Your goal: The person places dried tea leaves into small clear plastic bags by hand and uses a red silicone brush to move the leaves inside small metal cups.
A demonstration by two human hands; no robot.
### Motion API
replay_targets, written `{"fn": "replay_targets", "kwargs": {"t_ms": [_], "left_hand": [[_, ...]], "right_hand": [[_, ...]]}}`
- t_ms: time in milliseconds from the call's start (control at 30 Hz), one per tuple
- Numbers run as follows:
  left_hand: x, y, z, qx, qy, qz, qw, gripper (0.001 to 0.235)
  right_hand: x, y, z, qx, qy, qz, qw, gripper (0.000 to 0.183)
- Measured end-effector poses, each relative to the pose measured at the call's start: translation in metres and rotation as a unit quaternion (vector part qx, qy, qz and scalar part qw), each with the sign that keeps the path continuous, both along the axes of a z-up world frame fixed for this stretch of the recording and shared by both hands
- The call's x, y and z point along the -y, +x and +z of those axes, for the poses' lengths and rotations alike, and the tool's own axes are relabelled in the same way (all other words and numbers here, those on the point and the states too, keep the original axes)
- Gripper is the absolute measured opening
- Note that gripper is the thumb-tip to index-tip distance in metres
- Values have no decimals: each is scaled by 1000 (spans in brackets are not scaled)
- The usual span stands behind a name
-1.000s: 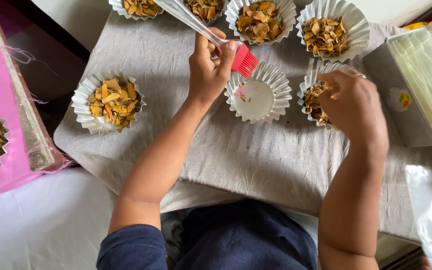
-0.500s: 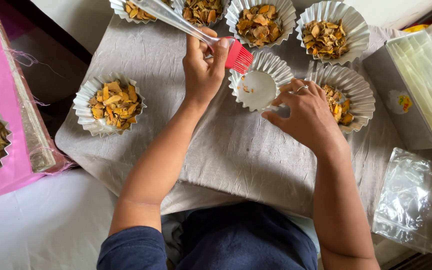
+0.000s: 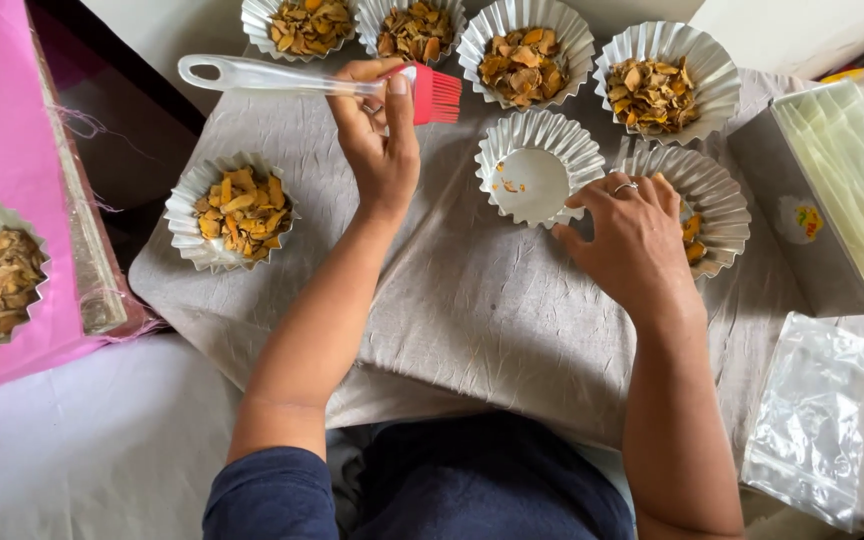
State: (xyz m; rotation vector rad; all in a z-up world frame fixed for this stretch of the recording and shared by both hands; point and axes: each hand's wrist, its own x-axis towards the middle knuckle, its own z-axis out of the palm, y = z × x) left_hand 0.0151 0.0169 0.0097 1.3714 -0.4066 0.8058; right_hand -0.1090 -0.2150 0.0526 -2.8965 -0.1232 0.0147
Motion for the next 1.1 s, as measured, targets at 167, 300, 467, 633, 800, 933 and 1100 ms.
{"fn": "replay_targets", "kwargs": {"t_ms": [167,300,467,633,800,933,1100], "left_hand": [[-10,10,-2,90,19,3,996,9],[-16,-2,16,63,4,36,997,14],[-15,-2,18,41,2,4,999,18],[-19,1,20,18,126,13,992,19],[-4,34,35,2,379,-12,925,13],[26,88,31,-141,620,-14,772,14],[56,152,12,-126,721,-31,680,34]], "right_hand": [[5,-8,18,4,48,-11,999,57],[22,-26,20,2,28,-59,998,48],[37,-40,3,-95,-23,-99,990,31],[45,-54,10,-99,-32,-119,987,32],[51,-61,9,-101,-28,-115,988,38],[50,-62,1,-33,30,-68,997,29],[52,-58,-8,19,70,-38,997,23]]}}
